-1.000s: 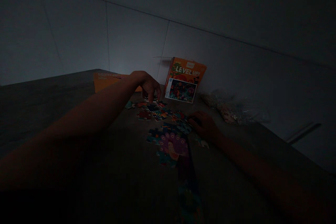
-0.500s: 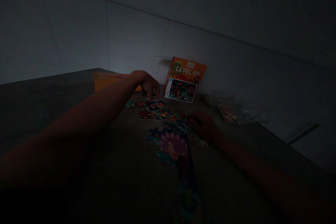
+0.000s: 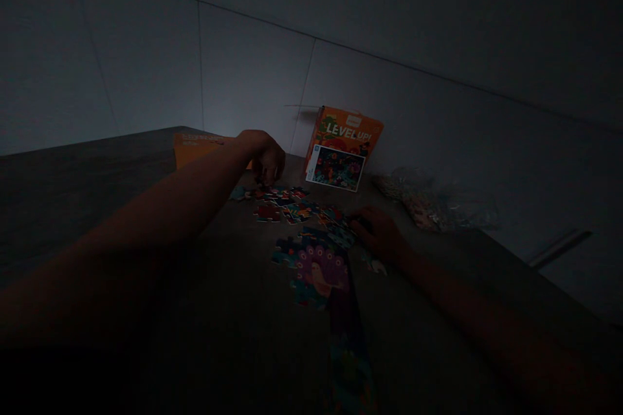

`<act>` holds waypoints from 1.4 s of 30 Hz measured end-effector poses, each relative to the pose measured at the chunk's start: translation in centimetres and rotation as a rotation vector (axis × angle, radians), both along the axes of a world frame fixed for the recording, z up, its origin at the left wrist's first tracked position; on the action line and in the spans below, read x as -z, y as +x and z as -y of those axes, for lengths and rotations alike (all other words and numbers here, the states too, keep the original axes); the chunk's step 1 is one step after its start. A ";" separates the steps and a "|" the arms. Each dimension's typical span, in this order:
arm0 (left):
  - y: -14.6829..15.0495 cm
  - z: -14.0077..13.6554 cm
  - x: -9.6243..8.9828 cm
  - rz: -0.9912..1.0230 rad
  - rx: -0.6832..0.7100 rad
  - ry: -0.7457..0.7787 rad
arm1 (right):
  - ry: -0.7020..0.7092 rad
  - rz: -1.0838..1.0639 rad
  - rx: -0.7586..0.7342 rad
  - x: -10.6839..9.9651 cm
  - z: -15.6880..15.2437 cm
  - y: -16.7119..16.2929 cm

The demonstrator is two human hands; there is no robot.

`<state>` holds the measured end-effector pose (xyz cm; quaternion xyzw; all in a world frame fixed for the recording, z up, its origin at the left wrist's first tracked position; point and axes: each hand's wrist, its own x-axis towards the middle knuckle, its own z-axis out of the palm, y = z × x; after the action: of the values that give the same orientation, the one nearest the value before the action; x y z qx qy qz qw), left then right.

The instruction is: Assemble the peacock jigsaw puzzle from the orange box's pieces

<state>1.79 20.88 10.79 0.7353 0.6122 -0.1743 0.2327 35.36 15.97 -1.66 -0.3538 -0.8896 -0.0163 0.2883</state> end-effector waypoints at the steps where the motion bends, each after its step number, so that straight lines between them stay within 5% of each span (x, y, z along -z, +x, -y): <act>1: -0.1 0.0 0.0 -0.009 -0.007 -0.004 | 0.001 -0.001 -0.001 0.0 0.0 0.0; 8: 0.2 -0.6 0.4 -0.016 0.039 0.006 | 0.004 -0.001 -0.004 0.0 -0.1 0.0; 22: 8.3 0.8 3.4 0.021 0.165 0.019 | 0.005 -0.011 -0.007 -0.1 0.0 -0.2; 34: 3.1 -0.3 0.1 0.018 0.104 0.168 | 0.000 -0.001 -0.017 0.1 -0.2 0.0; 42: 1.2 -0.9 1.1 0.007 0.120 0.184 | 0.003 -0.001 -0.003 0.1 -0.2 -0.1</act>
<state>3.00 21.76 9.71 0.7895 0.5797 -0.1284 0.1554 35.27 16.15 -1.77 -0.3523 -0.8899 -0.0168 0.2894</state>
